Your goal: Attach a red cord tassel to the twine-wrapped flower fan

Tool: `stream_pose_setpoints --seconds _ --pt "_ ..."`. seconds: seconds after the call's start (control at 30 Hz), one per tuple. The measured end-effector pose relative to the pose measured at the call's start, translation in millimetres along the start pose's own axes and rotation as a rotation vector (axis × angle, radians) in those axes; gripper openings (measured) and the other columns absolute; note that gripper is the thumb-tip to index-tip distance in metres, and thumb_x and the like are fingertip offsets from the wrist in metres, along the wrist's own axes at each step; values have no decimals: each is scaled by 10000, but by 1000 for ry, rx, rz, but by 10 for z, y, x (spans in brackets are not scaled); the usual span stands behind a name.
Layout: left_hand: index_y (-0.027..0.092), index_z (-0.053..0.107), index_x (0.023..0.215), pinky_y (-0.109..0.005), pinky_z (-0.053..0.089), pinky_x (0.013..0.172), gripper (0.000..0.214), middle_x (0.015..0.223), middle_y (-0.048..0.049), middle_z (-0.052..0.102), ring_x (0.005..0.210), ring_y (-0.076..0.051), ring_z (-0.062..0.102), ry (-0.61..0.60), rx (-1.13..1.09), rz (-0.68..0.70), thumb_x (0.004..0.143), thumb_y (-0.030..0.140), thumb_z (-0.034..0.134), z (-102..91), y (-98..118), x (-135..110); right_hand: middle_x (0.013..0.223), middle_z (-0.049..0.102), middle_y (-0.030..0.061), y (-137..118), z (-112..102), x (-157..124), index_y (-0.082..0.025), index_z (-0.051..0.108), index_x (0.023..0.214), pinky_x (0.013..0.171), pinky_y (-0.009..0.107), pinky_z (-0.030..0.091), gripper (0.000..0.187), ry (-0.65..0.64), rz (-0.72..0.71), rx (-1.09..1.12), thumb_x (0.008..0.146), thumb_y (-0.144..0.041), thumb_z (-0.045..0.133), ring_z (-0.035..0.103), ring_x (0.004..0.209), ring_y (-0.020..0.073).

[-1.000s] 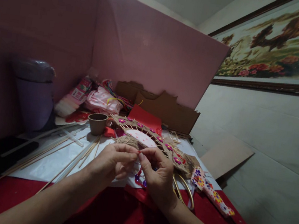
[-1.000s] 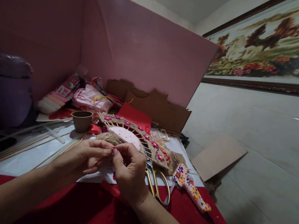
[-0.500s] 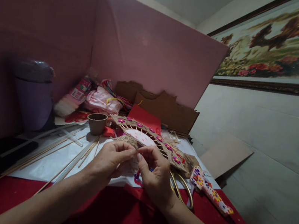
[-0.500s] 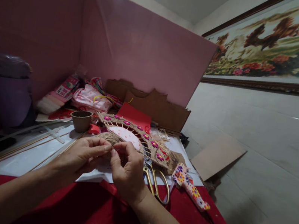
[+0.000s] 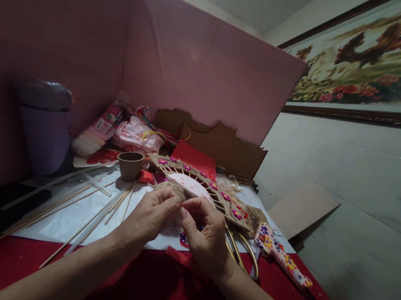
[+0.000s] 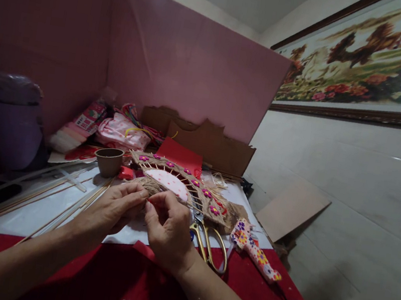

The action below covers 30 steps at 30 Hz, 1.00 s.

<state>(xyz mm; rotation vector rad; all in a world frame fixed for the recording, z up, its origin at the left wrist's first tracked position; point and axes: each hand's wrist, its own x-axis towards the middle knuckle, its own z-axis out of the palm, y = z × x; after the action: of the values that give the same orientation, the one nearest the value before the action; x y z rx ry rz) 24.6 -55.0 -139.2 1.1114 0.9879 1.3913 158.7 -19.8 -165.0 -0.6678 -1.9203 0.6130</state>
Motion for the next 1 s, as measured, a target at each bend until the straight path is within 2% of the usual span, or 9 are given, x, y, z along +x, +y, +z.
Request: stream_pose_setpoints --seconds 0.23,0.4,0.63,0.77,0.9,1.0 --pt "178 440 608 -181 164 369 357 462 91 343 379 -34 223 8 119 96 750 466 596 -28 -49 28 654 564 -3 6 3 7 -173 578 805 521 237 409 117 18 -15 -19 869 -245 511 500 542 112" --pt "183 452 634 -186 175 370 300 437 96 364 359 -36 232 24 169 118 734 429 591 -18 -68 37 669 584 7 27 8 19 -172 577 818 521 239 414 104 49 -9 1 864 -243 516 522 559 121" --pt "180 457 659 -178 223 385 261 471 92 394 381 -38 280 42 127 106 696 370 633 -23 -32 24 675 589 9 11 3 18 -167 576 824 525 237 421 93 38 -21 24 861 -234 524 526 564 119" --pt "174 467 671 -175 223 387 249 515 77 397 413 -44 298 43 176 146 758 369 594 -37 -52 26 656 564 -6 1 6 14 -170 572 803 515 229 406 101 35 -28 36 866 -234 524 500 549 108" --pt "168 460 640 -171 205 379 323 520 74 367 423 -44 274 -6 165 160 803 428 562 -51 -68 25 635 536 -14 -6 2 8 -171 569 787 511 231 394 120 34 -36 44 870 -241 518 478 539 106" --pt "159 493 652 -163 190 361 342 512 73 395 403 -35 260 41 119 155 800 456 573 -48 -27 11 626 528 -13 -7 -1 8 -167 566 790 498 234 386 122 50 -23 57 866 -250 520 472 527 109"
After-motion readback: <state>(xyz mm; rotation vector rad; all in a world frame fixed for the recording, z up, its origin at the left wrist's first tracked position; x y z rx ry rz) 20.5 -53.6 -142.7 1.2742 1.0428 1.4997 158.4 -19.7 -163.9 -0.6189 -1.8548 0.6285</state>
